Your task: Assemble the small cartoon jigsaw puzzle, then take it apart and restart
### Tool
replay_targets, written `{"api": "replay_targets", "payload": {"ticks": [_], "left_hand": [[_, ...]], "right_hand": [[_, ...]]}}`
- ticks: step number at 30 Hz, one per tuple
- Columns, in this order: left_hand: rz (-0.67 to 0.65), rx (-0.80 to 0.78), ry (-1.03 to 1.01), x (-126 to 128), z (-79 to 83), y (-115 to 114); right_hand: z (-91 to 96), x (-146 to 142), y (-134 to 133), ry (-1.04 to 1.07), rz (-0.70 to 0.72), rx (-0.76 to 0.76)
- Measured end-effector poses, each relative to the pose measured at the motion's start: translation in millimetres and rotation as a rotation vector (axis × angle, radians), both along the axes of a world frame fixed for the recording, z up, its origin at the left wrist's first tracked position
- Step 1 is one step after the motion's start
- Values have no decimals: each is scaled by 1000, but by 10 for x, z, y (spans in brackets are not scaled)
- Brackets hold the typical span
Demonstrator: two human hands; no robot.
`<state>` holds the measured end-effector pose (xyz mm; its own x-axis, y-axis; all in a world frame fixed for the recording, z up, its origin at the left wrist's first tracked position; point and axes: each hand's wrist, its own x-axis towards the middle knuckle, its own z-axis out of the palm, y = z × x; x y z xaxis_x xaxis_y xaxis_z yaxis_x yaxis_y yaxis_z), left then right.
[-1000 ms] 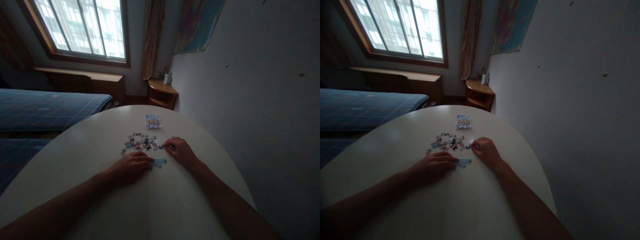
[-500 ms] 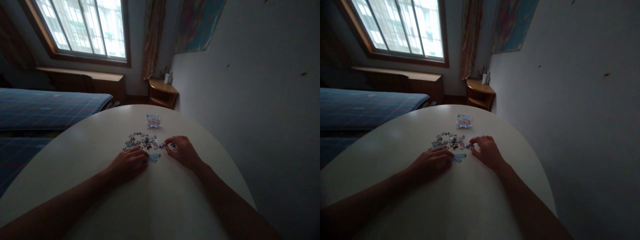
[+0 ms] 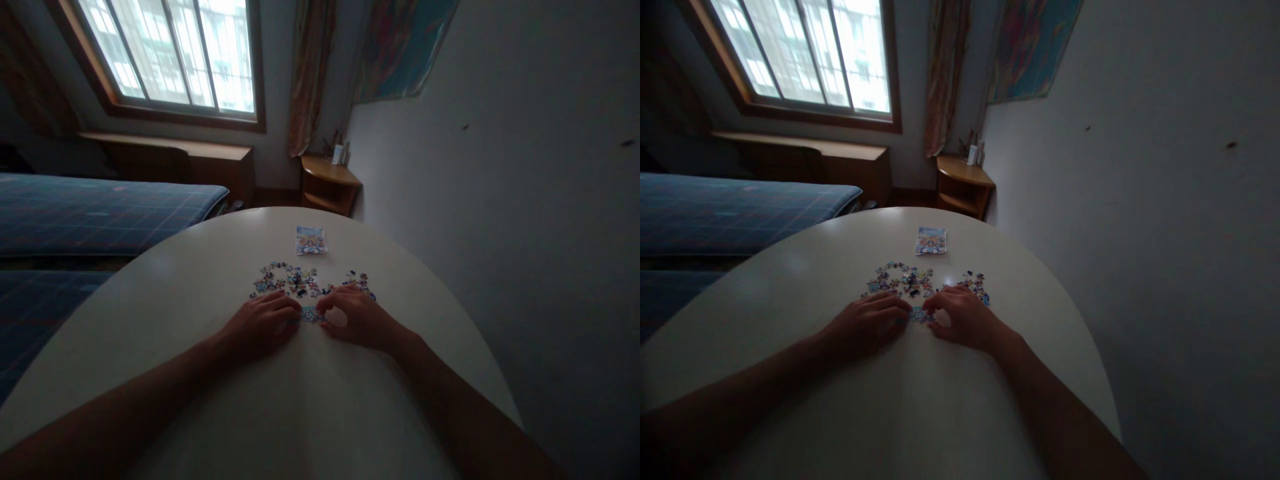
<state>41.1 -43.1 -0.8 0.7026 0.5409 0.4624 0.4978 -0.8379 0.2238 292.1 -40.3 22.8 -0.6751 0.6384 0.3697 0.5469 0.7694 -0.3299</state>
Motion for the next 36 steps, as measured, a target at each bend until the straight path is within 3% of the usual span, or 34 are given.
{"api": "replay_targets", "payload": {"ticks": [10, 17, 23, 29, 32, 36], "left_hand": [[-8, -32, -69, -1, -3, -1], [56, -246, -338, 118, 2, -78], [117, -346, -412, 134, 14, -80], [60, -479, -447, 125, 69, -94], [74, -476, -485, 129, 52, -91], [86, -468, -499, 128, 14, -61]], "right_hand": [[46, -48, -40, 61, 28, 56], [-1, -226, -121, 170, -7, 163], [9, -282, -151, 201, -2, 132], [25, -277, -145, 323, -47, 14], [15, -263, -133, 339, -97, -13], [27, -228, -117, 264, -59, 41]]}}
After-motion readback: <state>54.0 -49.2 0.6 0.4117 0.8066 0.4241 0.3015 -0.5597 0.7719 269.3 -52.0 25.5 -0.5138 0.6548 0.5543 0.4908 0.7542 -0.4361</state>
